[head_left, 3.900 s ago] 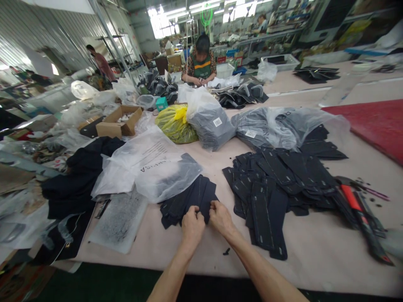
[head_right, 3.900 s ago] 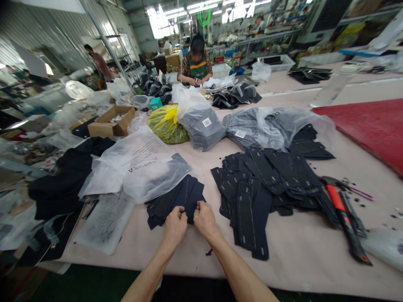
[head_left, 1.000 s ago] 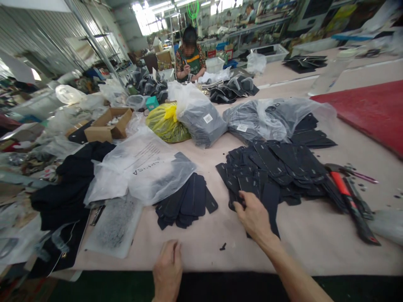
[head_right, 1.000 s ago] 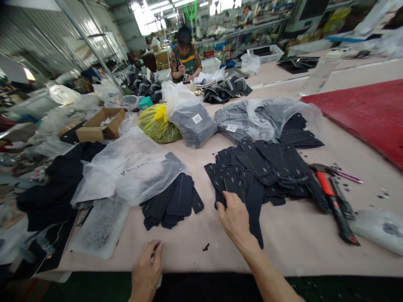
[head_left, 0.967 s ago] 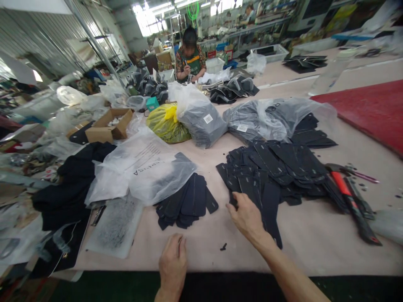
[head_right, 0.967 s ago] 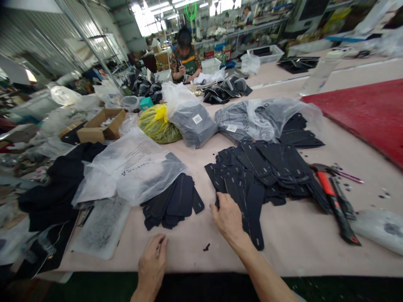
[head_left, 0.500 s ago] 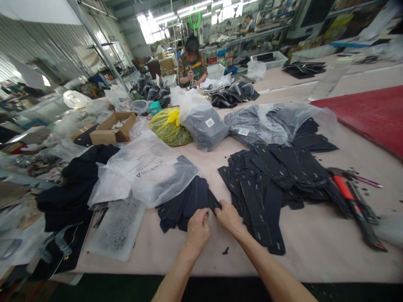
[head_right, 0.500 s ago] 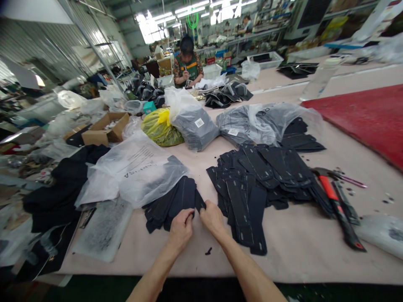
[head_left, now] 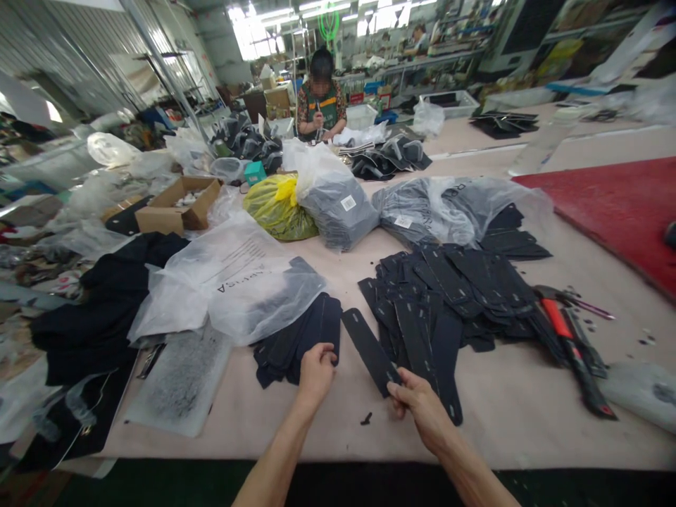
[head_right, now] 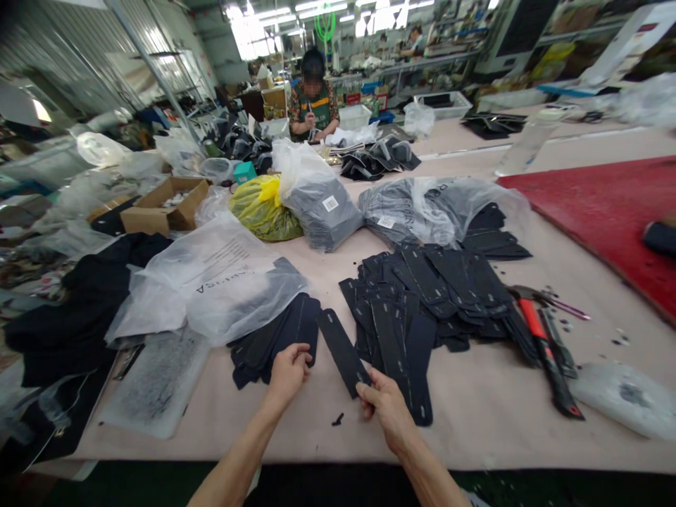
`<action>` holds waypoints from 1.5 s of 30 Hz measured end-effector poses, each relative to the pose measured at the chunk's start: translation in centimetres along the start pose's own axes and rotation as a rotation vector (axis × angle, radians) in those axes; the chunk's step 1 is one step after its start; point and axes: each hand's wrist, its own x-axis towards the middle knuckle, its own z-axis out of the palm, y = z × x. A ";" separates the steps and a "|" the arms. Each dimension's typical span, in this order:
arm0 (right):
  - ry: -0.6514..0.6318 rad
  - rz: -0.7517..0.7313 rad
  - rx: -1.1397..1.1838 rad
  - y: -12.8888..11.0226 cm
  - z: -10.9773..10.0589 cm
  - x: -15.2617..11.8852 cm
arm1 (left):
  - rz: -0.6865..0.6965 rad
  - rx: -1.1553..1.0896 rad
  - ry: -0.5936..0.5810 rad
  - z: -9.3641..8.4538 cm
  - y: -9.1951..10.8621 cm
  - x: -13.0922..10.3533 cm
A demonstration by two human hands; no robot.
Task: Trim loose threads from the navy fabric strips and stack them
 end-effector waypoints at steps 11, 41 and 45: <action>0.292 -0.065 0.304 -1.4 -2.5 0.0 | -0.065 -0.040 0.130 -1.3 -0.9 -0.8; -0.002 -0.250 -0.664 -1.3 6.3 7.9 | -0.022 -0.081 -0.200 0.1 0.4 -1.4; -0.044 -0.241 -0.585 -1.2 5.8 7.8 | 0.203 0.218 -0.044 0.5 0.4 -1.3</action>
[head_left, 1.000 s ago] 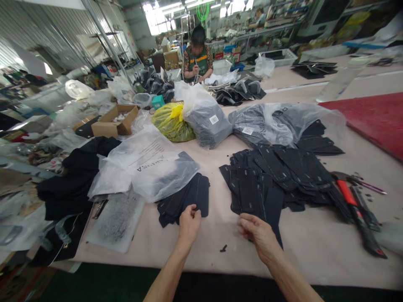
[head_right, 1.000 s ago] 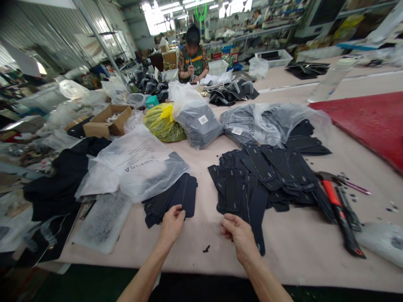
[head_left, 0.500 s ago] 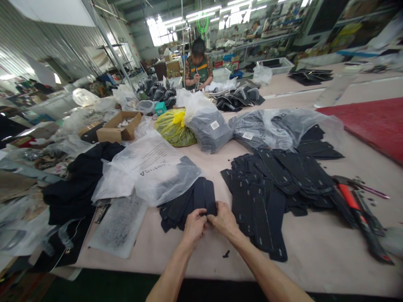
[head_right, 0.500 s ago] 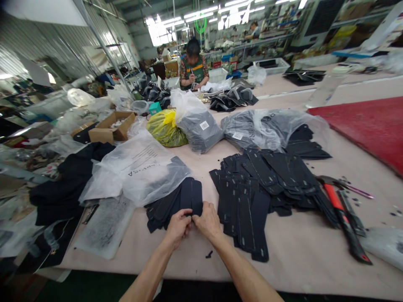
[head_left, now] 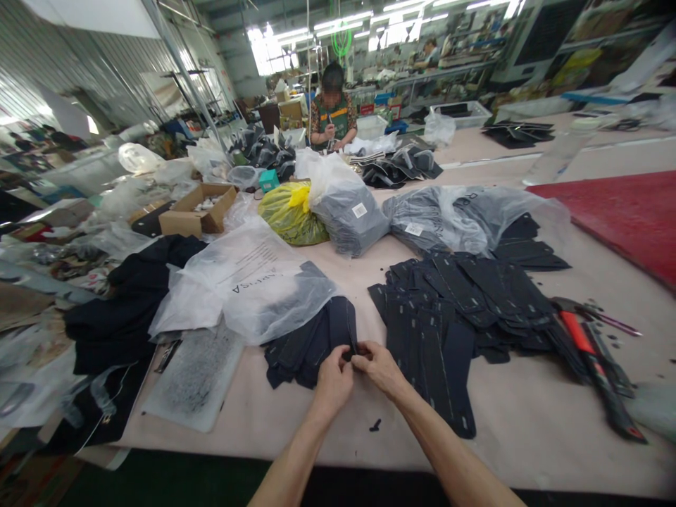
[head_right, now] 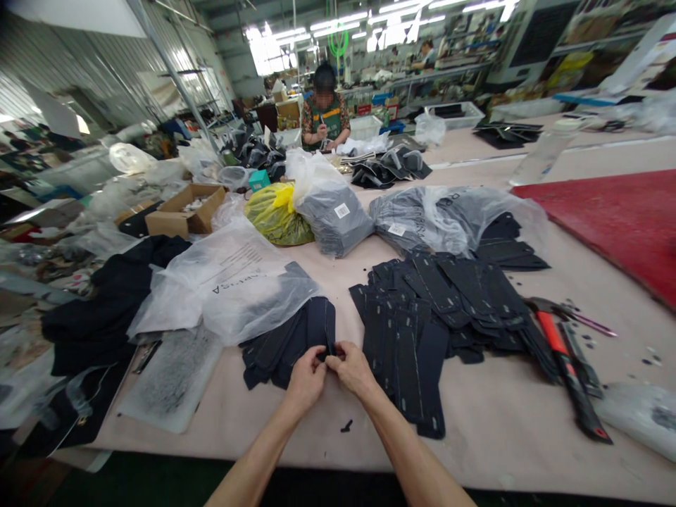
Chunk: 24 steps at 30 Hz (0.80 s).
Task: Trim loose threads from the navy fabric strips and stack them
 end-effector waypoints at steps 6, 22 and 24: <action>-0.042 0.014 0.098 0.5 -0.2 -0.1 | -0.050 -0.071 0.024 0.0 0.3 0.9; -0.053 0.066 0.310 0.3 -1.0 -0.3 | -0.242 -0.184 -0.010 -0.2 0.7 4.2; -0.051 0.065 0.336 0.3 -1.1 -0.4 | -0.215 -0.118 0.022 -0.4 0.4 4.2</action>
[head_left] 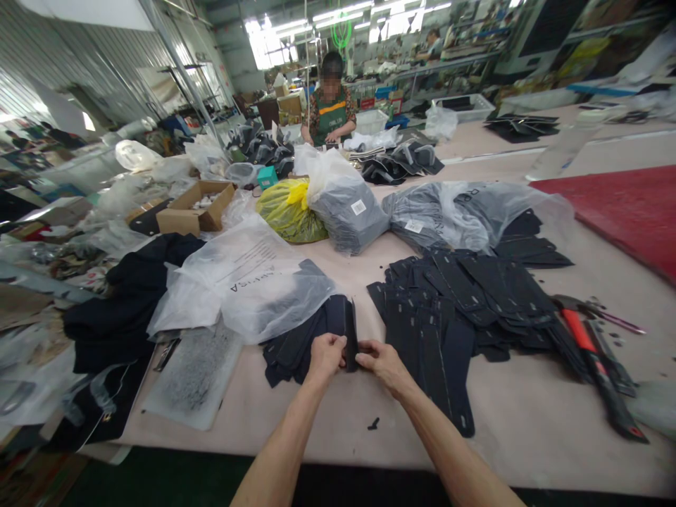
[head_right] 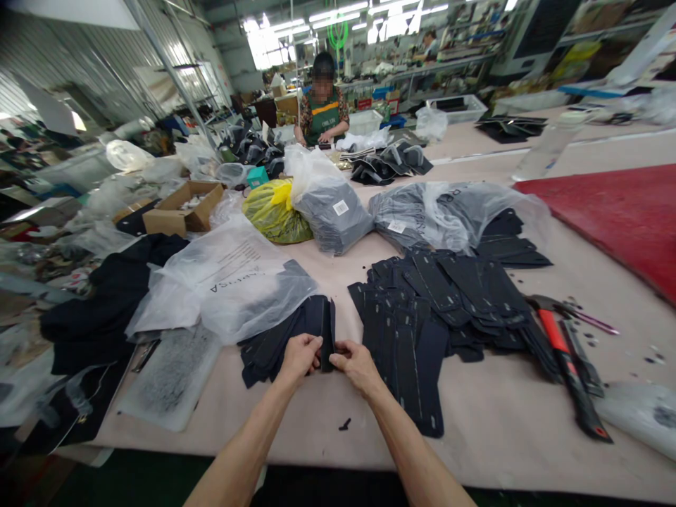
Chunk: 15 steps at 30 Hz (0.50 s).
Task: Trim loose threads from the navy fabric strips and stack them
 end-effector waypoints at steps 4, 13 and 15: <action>0.107 0.031 0.011 0.2 -0.4 -0.5 | 0.106 0.154 0.096 -0.1 -0.3 0.0; 0.125 0.097 0.198 0.0 -0.9 -3.3 | 0.198 0.272 0.133 0.0 0.4 -1.3; 0.075 0.094 0.260 -0.4 -0.9 -4.1 | 0.180 0.210 0.094 0.0 0.9 -1.9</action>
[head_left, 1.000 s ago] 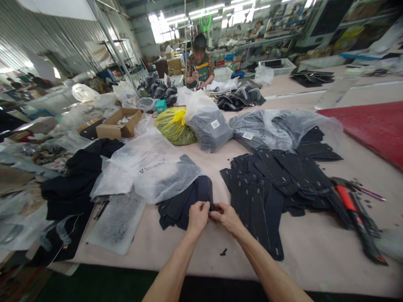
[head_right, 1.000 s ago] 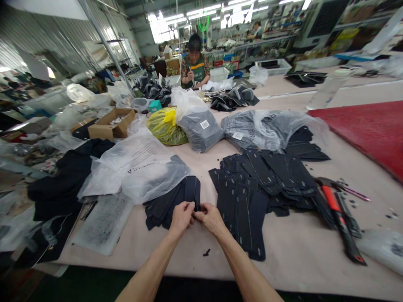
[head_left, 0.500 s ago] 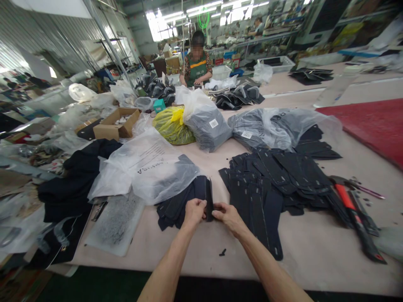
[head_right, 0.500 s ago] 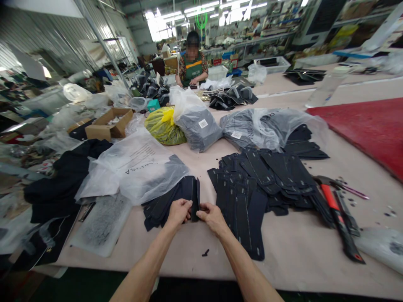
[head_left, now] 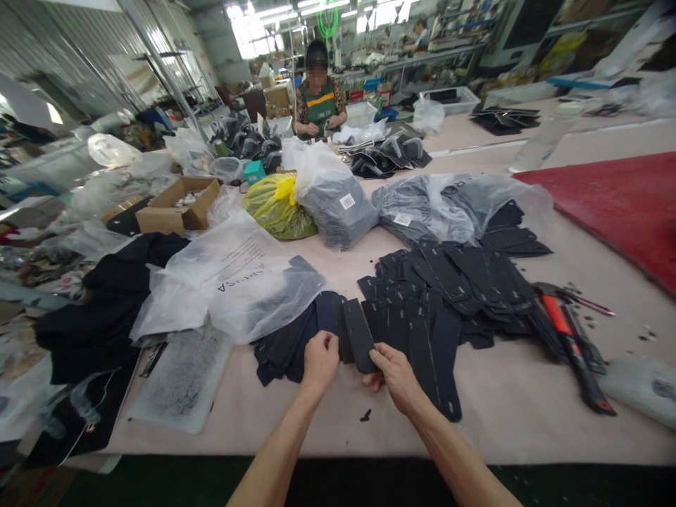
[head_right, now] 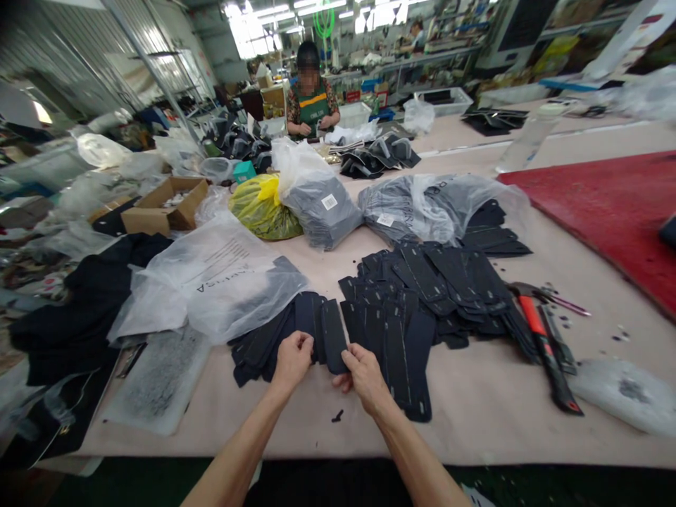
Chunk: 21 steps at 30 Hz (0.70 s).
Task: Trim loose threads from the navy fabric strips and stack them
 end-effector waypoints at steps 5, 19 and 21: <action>-0.149 -0.006 0.060 -1.0 0.2 -1.8 | -0.221 -0.536 -0.203 -0.1 1.6 -1.7; -0.281 0.032 0.400 -2.6 2.5 -4.5 | -0.331 -0.746 -0.075 -1.3 3.0 -3.8; -0.261 -0.001 0.360 -2.2 2.7 -4.5 | -0.256 -0.558 0.027 -1.6 2.9 -4.1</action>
